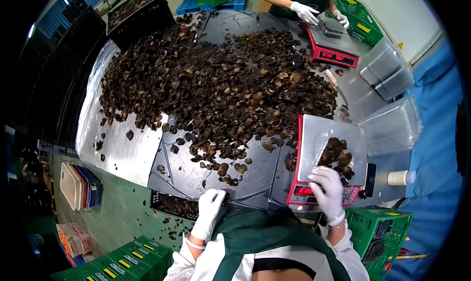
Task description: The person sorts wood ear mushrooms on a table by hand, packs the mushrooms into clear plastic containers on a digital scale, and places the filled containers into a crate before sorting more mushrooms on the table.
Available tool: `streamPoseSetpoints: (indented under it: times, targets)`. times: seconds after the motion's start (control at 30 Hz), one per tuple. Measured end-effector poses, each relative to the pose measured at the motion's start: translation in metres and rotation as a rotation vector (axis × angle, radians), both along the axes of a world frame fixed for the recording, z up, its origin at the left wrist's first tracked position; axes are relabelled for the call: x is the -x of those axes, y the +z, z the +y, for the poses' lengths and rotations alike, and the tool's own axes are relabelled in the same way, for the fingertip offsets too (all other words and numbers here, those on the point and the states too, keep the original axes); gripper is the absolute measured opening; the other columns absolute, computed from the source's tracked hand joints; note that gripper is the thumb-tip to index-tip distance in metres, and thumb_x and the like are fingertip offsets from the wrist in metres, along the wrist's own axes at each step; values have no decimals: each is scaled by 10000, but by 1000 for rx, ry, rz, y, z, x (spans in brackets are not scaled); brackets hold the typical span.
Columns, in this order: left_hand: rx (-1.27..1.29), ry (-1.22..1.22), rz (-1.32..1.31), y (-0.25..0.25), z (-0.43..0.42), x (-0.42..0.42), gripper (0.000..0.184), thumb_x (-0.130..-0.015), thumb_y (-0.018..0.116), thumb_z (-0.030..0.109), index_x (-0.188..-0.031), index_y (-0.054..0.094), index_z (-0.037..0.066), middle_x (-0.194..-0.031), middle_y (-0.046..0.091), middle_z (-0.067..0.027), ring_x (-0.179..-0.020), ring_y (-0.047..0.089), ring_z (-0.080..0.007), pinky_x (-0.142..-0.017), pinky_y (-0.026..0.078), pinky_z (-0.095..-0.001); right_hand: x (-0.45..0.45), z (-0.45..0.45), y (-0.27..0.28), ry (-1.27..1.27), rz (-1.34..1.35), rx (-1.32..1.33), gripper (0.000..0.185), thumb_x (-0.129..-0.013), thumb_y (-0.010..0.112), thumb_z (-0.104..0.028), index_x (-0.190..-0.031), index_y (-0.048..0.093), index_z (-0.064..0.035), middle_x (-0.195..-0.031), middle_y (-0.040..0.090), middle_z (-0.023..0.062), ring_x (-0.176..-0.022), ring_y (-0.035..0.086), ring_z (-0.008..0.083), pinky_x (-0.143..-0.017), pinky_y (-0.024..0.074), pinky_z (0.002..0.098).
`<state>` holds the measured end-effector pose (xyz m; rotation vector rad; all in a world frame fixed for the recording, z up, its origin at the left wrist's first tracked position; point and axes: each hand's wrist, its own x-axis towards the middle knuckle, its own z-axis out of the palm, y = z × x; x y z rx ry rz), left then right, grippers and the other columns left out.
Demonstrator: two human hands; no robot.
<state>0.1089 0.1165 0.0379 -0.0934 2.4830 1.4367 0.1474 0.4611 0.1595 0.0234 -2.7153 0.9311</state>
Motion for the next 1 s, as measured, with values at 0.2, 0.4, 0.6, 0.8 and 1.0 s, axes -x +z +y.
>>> streamPoseSetpoints:
  times: [0.2, 0.4, 0.6, 0.8, 1.0]
  targets:
    - [356, -440, 659, -18, -10, 53, 354, -727, 694, 88, -1078, 645, 96, -1147, 599, -113, -930, 583, -316, -795, 489, -394, 82, -126, -96, 279, -28, 137, 154, -821, 656, -99, -967, 675, -55, -971, 655, 122, -885, 642, 280, -793, 518, 333]
    - [171, -343, 671, -40, -54, 69, 209, -772, 670, 112, -977, 635, 91, -969, 613, -88, -860, 569, -277, -708, 473, -369, 105, -170, -143, 408, -159, -128, 306, -810, 631, -104, -1115, 620, -117, -1048, 590, 80, -914, 588, 245, -763, 510, 339]
    - [208, -153, 698, -36, -79, 108, 410, -722, 719, 119, -1100, 591, 24, -1280, 527, -188, -1172, 497, -379, -985, 408, -439, 172, -195, -104, 156, -167, 114, 518, -784, 583, -31, -1286, 527, -147, -1253, 525, 120, -1111, 538, 311, -895, 491, 357]
    - [170, -284, 641, -59, -75, 119, 271, -757, 681, 81, -1020, 625, 44, -1207, 569, -150, -1078, 542, -345, -927, 449, -426, 179, -232, -136, 318, 16, -361, 469, -764, 537, -54, -1220, 571, -157, -1266, 514, 103, -1077, 529, 281, -779, 537, 333]
    - [106, -352, 623, -61, -110, 76, 236, -756, 684, 88, -984, 626, 72, -1105, 611, -95, -1020, 566, -308, -857, 457, -407, 97, -227, -134, 551, -29, -306, 352, -779, 541, -92, -1124, 608, -113, -1229, 544, 82, -1072, 533, 251, -808, 517, 336]
